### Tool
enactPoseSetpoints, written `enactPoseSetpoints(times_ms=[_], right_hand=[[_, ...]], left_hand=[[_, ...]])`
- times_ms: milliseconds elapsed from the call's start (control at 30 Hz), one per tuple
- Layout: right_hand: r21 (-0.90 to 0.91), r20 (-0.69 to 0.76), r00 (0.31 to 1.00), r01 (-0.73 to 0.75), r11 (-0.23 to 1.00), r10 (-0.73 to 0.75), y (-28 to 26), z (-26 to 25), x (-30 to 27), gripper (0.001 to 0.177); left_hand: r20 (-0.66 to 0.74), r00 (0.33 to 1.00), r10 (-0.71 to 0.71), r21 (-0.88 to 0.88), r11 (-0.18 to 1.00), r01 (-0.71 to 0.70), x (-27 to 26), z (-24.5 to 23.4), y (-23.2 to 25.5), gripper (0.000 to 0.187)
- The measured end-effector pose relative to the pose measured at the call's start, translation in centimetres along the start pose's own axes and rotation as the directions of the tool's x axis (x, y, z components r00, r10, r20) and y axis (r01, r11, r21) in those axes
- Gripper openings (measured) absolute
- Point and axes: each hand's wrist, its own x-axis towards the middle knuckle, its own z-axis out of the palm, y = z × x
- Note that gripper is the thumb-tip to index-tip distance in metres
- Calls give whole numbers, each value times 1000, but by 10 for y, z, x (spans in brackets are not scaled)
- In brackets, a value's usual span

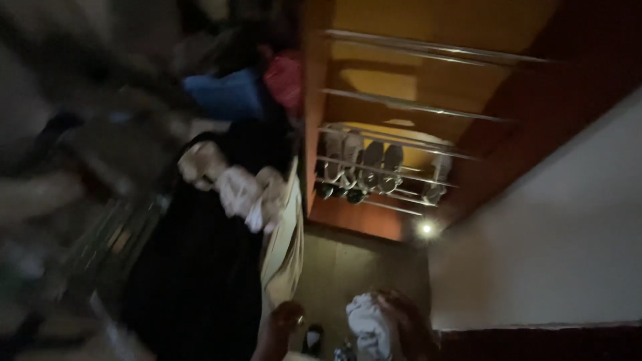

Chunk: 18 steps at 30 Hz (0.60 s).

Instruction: The person wipes a white sneaker with a cloth, then places it on a shoe rack. They repeat the wiping and placement with a second sneaker. The actions are performed one at a time, focusing on the upper and sides of each shoe.

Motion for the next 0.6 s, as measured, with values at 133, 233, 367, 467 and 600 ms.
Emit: enactPoseSetpoints(times_ms=[133,233,367,467,600], right_hand=[[142,21,988,-157,977,156,-12,-25,17,34],[240,64,954,-298,924,292,-54,-19,63,31],[322,166,902,-432,842,399,-134,28,88,29],[210,236,864,-493,845,445,-182,66,103,33],[68,322,773,-595,801,546,-211,107,106,37]], left_hand=[[18,989,144,202,969,-145,-48,29,-2,24],[123,680,723,427,580,-694,-56,31,-33,14],[-119,956,269,-24,962,-273,-160,40,65,35],[-241,958,155,8,987,-158,-201,21,59,31],[-435,887,153,-171,953,-249,-231,-14,9,34]])
